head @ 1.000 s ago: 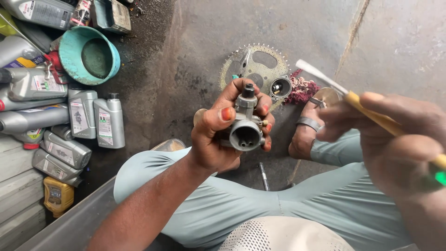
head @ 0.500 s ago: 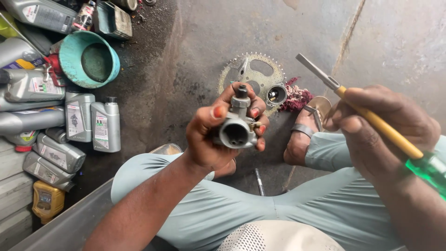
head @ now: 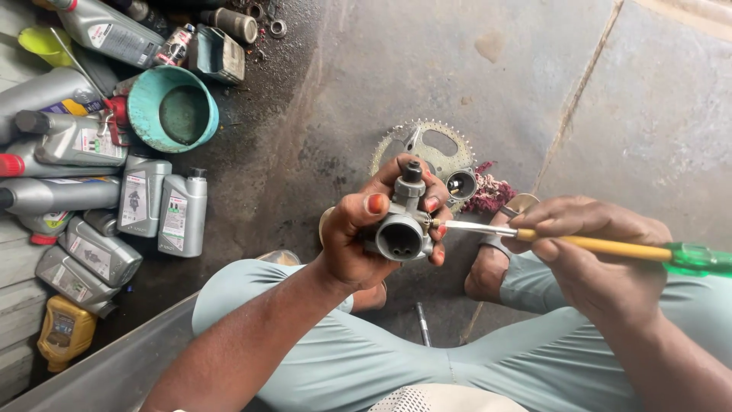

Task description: Inspecting and cleaning internal components of a motorcycle carburetor using a screwdriver.

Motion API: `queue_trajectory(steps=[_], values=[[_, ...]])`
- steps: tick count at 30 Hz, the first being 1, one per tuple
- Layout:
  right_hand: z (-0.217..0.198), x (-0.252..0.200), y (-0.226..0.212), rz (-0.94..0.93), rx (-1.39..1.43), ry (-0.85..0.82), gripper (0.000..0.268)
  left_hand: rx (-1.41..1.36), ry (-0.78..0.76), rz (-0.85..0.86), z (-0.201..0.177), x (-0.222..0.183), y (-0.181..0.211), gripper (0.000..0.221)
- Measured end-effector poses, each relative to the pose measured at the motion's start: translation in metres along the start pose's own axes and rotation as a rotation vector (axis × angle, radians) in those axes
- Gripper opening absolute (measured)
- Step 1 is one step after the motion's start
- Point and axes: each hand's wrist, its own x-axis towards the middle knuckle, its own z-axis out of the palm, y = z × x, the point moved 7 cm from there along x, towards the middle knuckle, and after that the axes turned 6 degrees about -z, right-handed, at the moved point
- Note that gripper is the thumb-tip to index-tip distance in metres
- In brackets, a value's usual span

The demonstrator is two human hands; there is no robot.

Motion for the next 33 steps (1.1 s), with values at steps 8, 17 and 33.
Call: queue_trajectory(steps=[8,17,33], values=[[0.004,0.001,0.008,0.069,0.132,0.036,0.005,-0.002,-0.018,0.007,0.001,0.002,-0.001,0.05],[0.006,0.001,0.014,0.091,0.205,0.064,0.008,0.017,-0.001,0.024,-0.002,0.002,-0.003,0.052],[0.004,-0.007,0.055,0.287,0.635,0.076,0.008,0.261,0.058,0.137,0.005,0.002,0.001,0.057]])
